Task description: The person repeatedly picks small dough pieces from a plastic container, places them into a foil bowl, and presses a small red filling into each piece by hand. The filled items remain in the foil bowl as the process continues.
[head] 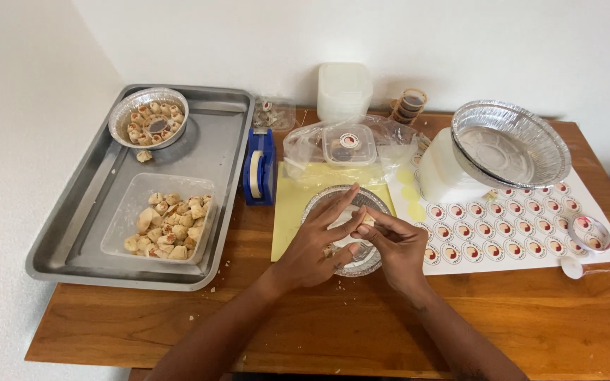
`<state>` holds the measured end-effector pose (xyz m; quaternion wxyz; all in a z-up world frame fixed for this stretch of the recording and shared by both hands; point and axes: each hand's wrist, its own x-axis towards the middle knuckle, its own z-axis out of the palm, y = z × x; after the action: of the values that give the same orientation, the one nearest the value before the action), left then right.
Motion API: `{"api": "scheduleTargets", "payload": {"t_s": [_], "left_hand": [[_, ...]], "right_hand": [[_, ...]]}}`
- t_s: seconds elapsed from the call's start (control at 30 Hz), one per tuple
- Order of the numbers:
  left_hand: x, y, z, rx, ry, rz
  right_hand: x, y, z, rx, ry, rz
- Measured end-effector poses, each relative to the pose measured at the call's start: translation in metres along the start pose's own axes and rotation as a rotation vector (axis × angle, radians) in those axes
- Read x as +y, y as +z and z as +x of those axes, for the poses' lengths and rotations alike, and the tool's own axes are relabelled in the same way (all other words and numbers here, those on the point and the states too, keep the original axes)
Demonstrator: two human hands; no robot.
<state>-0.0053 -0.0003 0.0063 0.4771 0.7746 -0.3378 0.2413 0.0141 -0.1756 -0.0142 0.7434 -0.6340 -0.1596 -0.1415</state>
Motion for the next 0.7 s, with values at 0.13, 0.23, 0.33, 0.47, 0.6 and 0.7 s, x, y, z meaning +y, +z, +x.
{"api": "scheduleTargets", "payload": {"t_s": [0.13,0.23,0.33,0.47,0.6,0.7], "left_hand": [[0.0,0.003,0.0,0.001,-0.034,-0.009],[-0.005,0.006,0.0,0.153,-0.028,-0.055],[0.0,0.007,0.001,0.214,-0.117,-0.166],[0.004,0.003,0.009,0.259,-0.135,-0.168],[0.001,-0.001,0.006,0.252,-0.291,-0.412],[0.002,-0.006,0.008,0.159,-0.243,-0.364]], "right_hand": [[-0.01,0.002,0.001,0.011,0.008,-0.025],[-0.016,0.003,0.003,0.009,-0.047,-0.118],[-0.028,0.005,0.004,-0.037,-0.15,-0.129],[-0.025,0.006,0.0,-0.079,-0.219,-0.23],[-0.016,-0.001,-0.001,-0.127,-0.201,-0.219],[-0.015,-0.002,-0.002,-0.138,-0.186,-0.228]]}}
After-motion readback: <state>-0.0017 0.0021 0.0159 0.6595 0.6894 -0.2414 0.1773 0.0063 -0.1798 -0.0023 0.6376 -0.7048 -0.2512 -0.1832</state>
